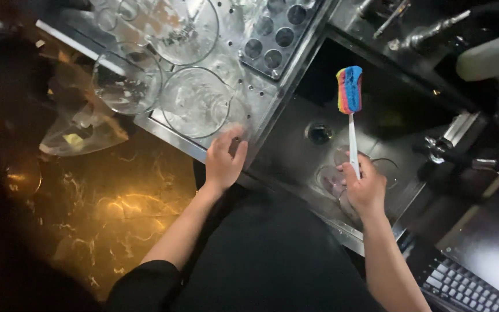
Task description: The person scrubs the inside of several clear glasses with a long-handled brush and soap, then rinses them under running water. The cleaned glasses are placed on a metal drying rack next to the sink.
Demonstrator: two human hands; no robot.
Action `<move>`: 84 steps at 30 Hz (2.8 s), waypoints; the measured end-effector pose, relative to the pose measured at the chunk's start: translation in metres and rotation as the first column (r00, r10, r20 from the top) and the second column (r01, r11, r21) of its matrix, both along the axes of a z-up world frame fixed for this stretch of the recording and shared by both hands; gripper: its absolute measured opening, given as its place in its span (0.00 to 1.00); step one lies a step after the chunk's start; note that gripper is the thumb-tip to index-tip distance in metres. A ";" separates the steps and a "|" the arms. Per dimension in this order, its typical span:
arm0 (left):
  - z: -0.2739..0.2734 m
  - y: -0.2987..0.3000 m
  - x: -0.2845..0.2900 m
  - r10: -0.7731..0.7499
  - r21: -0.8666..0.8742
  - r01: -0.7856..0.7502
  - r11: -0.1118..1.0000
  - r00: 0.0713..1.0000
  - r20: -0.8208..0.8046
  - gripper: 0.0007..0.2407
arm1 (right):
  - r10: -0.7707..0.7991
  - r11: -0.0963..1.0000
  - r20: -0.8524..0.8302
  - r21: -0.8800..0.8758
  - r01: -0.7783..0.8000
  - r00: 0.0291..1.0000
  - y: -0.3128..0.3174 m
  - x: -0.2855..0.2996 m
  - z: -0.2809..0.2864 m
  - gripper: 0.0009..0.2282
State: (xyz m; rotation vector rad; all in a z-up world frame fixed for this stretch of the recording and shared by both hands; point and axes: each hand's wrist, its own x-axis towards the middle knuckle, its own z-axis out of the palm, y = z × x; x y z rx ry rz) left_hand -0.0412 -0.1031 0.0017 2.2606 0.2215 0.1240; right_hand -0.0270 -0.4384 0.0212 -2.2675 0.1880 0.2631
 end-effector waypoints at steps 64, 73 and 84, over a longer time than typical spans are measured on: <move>-0.059 -0.140 0.057 -0.514 -0.304 0.479 0.823 0.857 -0.041 0.41 | -0.389 0.921 0.158 0.039 0.388 0.908 -0.194 -0.019 0.067 0.11; -0.083 -0.129 0.066 -0.571 -0.326 0.515 0.793 0.814 -0.104 0.37 | -0.635 0.698 0.064 0.476 0.536 0.770 -0.126 0.038 -0.003 0.26; -0.146 -0.128 0.091 -0.169 -0.596 0.098 0.797 0.984 -0.063 0.40 | -0.212 0.951 0.176 -0.190 0.244 0.961 -0.086 0.037 0.014 0.19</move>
